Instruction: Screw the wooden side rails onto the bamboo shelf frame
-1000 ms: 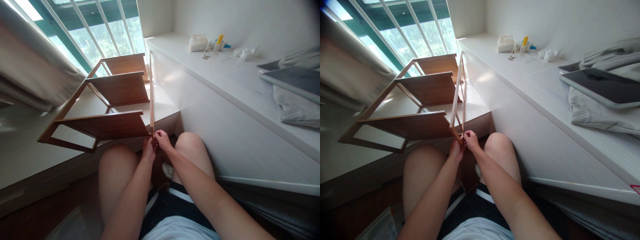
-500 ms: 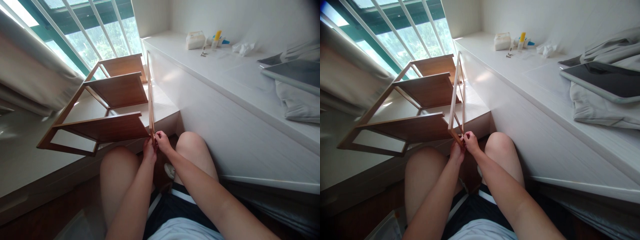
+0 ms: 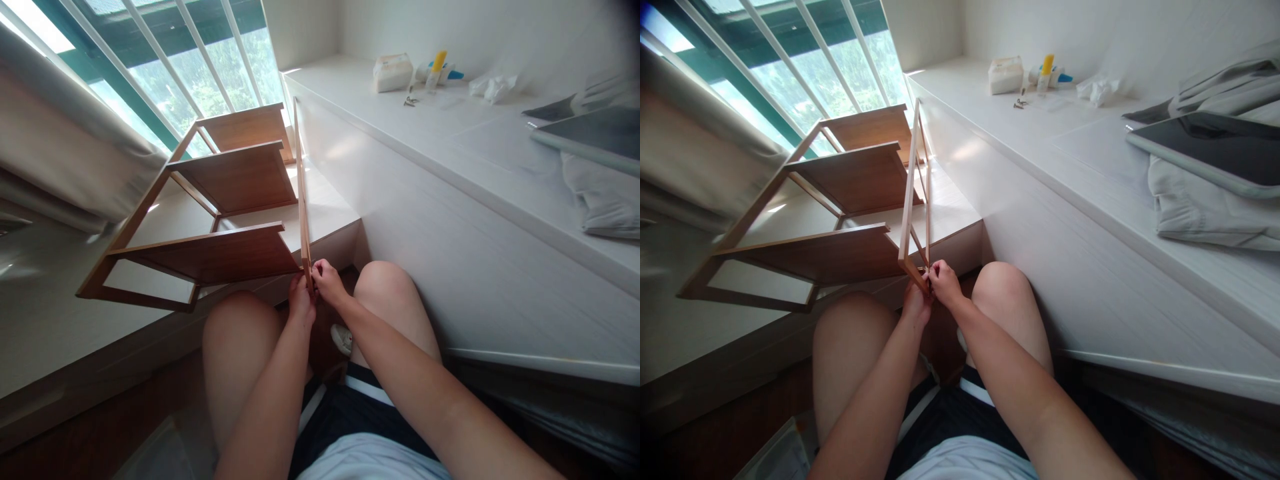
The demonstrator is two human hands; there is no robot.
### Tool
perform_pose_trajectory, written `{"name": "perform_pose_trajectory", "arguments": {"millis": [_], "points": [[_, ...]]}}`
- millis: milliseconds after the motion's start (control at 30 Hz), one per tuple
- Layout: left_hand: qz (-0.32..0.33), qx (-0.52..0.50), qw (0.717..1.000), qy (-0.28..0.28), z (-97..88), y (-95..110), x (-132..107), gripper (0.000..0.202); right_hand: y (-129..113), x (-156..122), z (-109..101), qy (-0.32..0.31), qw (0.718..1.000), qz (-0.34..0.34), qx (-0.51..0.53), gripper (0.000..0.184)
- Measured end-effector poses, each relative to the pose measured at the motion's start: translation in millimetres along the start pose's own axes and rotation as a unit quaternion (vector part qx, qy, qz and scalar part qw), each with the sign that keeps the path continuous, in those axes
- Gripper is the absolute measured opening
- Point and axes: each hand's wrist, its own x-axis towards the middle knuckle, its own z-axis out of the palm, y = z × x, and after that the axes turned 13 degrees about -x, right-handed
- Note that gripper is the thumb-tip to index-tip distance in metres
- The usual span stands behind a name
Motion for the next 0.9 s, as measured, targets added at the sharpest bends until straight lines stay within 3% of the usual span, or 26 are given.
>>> {"name": "perform_pose_trajectory", "arguments": {"millis": [467,900], "points": [[0.007,0.002,1.0,0.028,0.0,3,2,0.033,-10,-1,-6,-0.039,0.996,0.037,0.069,0.013],[0.007,0.005,0.999,0.036,0.1,6,6,0.028,3,6,5,-0.05,0.986,0.046,0.149,0.022]]}}
